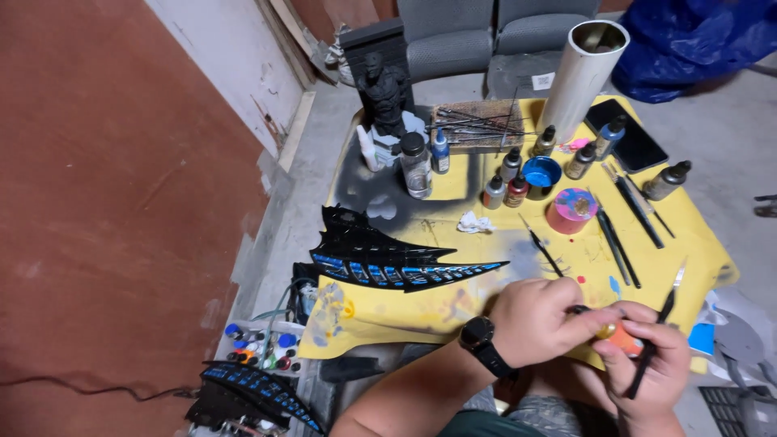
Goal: Applying detailed blue paint to a black 3D-printed model using a fine paintbrush and liquid paint.
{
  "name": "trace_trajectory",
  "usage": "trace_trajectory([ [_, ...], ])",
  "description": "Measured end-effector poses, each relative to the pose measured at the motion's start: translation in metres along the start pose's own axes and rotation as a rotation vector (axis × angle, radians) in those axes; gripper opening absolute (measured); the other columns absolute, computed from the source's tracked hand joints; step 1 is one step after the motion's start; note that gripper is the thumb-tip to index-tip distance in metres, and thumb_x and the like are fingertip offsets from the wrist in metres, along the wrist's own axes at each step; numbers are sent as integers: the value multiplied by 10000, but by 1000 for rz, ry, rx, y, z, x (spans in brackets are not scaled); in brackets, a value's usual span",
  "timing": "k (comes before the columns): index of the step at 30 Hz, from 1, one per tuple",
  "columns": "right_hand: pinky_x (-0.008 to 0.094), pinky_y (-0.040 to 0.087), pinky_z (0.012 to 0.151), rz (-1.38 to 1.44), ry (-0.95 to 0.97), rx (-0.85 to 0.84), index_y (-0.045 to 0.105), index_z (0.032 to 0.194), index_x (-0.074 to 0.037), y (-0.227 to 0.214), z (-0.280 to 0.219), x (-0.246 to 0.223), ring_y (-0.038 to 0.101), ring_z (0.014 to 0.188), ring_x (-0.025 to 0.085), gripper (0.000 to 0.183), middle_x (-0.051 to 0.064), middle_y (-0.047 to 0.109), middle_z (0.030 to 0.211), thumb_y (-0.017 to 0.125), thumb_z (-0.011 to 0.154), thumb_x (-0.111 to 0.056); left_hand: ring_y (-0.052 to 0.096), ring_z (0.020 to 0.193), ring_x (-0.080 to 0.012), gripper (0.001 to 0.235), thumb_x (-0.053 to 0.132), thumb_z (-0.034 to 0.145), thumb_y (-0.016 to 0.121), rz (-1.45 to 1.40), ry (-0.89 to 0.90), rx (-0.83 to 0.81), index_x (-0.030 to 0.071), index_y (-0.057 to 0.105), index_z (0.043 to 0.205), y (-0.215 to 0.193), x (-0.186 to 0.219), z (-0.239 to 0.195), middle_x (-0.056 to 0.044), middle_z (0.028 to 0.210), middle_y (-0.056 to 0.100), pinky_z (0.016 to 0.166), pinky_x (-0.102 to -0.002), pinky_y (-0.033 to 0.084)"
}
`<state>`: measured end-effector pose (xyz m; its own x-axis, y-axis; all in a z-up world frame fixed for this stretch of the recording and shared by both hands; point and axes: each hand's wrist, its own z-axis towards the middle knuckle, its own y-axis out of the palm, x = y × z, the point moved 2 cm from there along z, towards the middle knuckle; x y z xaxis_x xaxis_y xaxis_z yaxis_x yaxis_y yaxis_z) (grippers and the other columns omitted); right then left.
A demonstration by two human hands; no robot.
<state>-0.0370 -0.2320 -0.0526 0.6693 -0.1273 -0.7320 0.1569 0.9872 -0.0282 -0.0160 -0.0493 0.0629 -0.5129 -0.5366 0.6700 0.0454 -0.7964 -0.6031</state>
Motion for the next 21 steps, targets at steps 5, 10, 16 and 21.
trace_trajectory([
  [5,371,543,993,60,2,31,523,1181,-99,14,10,-7,676,1035,291,378,253,638,1110,731,886,-213,651,820,-359,217,304,959,553,-169,119,-11,87,565,952,-2,-5,0,-107,873,653,713,-459,473],
  [10,360,555,962,102,-1,32,531,1180,-106,18,19,-1,674,1041,273,362,215,635,1124,744,893,-164,722,728,-269,240,365,914,661,-185,-69,57,141,660,998,11,-21,-2,-48,811,717,616,-401,553],
  [16,413,496,1098,-164,68,97,531,1179,-49,9,65,22,635,1205,311,341,185,638,1213,728,901,-50,668,691,-171,220,352,932,693,-296,-235,234,148,613,955,25,-58,3,11,813,692,603,-335,509],
  [21,492,517,915,-373,187,115,608,1136,22,6,114,30,669,1095,401,348,233,676,1176,816,862,-31,693,616,-311,224,321,908,783,-219,-93,226,134,669,956,37,-70,-3,-63,590,603,548,-397,561],
])
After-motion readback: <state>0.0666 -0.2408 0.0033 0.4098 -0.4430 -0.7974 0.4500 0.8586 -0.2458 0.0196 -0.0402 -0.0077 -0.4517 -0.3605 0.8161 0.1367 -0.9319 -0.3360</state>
